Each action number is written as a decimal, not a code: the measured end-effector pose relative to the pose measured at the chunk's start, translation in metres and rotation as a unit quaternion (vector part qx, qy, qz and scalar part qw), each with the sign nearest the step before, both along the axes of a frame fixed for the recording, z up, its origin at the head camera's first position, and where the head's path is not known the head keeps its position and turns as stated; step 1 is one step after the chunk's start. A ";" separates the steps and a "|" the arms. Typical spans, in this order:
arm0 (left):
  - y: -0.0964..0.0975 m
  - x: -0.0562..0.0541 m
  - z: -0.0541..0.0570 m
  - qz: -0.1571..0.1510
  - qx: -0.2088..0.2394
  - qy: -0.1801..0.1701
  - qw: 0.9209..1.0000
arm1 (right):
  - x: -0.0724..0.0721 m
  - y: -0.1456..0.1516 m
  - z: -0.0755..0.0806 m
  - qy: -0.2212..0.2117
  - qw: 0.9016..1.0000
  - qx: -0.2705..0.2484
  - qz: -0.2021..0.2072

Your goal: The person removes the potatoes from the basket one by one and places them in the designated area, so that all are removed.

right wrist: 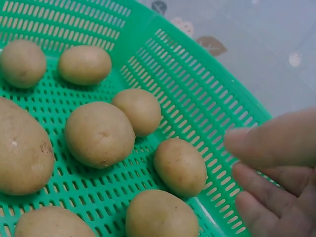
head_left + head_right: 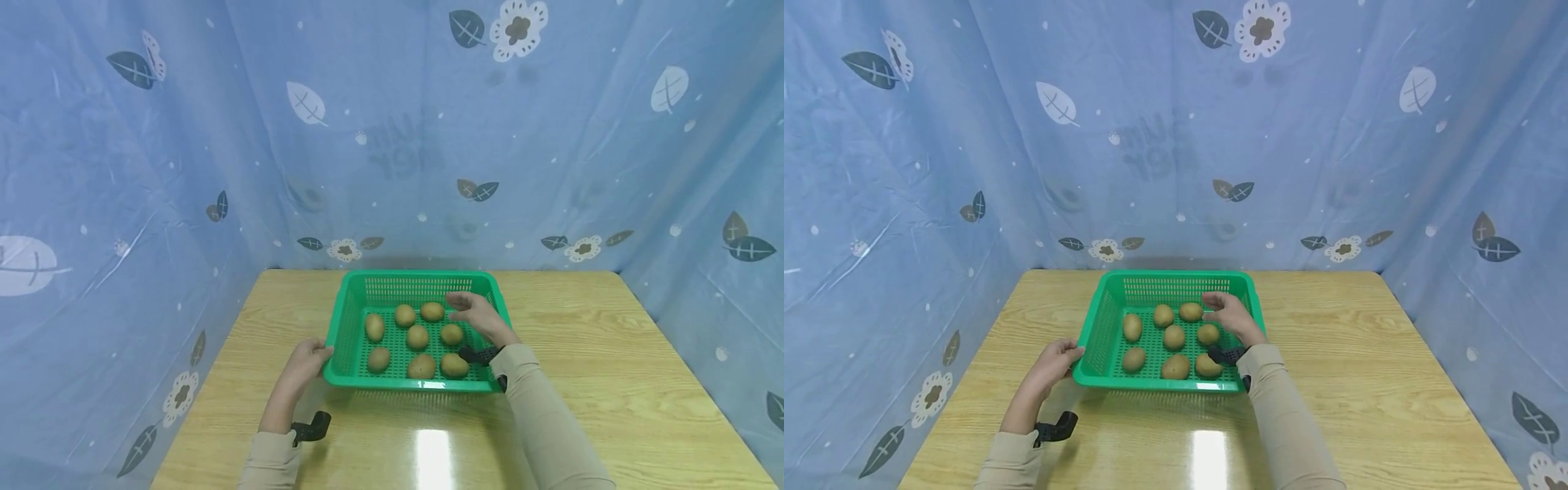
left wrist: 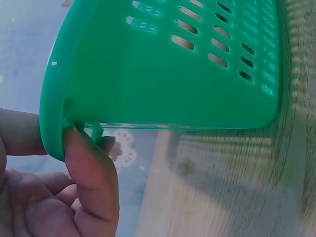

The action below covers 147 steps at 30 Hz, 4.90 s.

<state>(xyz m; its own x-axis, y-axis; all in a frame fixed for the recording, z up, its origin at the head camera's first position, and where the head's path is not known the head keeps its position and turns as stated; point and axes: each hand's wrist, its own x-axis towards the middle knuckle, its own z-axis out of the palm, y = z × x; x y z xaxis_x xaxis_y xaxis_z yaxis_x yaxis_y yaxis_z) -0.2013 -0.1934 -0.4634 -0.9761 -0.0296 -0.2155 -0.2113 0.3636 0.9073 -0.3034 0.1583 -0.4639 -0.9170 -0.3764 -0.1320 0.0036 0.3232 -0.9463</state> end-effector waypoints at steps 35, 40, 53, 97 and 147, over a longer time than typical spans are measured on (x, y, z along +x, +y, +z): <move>-0.001 -0.002 0.000 0.001 0.007 -0.002 1.000 | -0.004 -0.002 -0.011 -0.054 0.990 0.127 0.010; -0.001 0.000 0.001 0.003 0.000 -0.003 1.000 | -0.003 -0.003 -0.013 -0.059 0.988 0.142 0.003; -0.001 0.000 0.001 0.006 -0.009 -0.005 1.000 | -0.002 -0.006 -0.018 -0.057 0.984 0.166 0.011; 0.001 -0.001 -0.001 0.008 -0.033 0.000 0.999 | 0.000 -0.017 -0.015 -0.020 0.981 0.193 0.018; 0.001 0.000 -0.002 0.015 -0.005 -0.001 1.000 | -0.002 -0.006 0.006 0.059 0.988 -0.022 -0.139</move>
<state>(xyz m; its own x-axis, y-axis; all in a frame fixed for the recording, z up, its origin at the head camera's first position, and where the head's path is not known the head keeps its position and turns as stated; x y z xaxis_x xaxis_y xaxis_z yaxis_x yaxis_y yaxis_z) -0.2011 -0.1921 -0.4656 -0.9742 -0.0615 -0.2173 -0.2245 0.3668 0.9028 -0.3056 0.1520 -0.4575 -0.9937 -0.1115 -0.0071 -0.0249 0.2828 -0.9588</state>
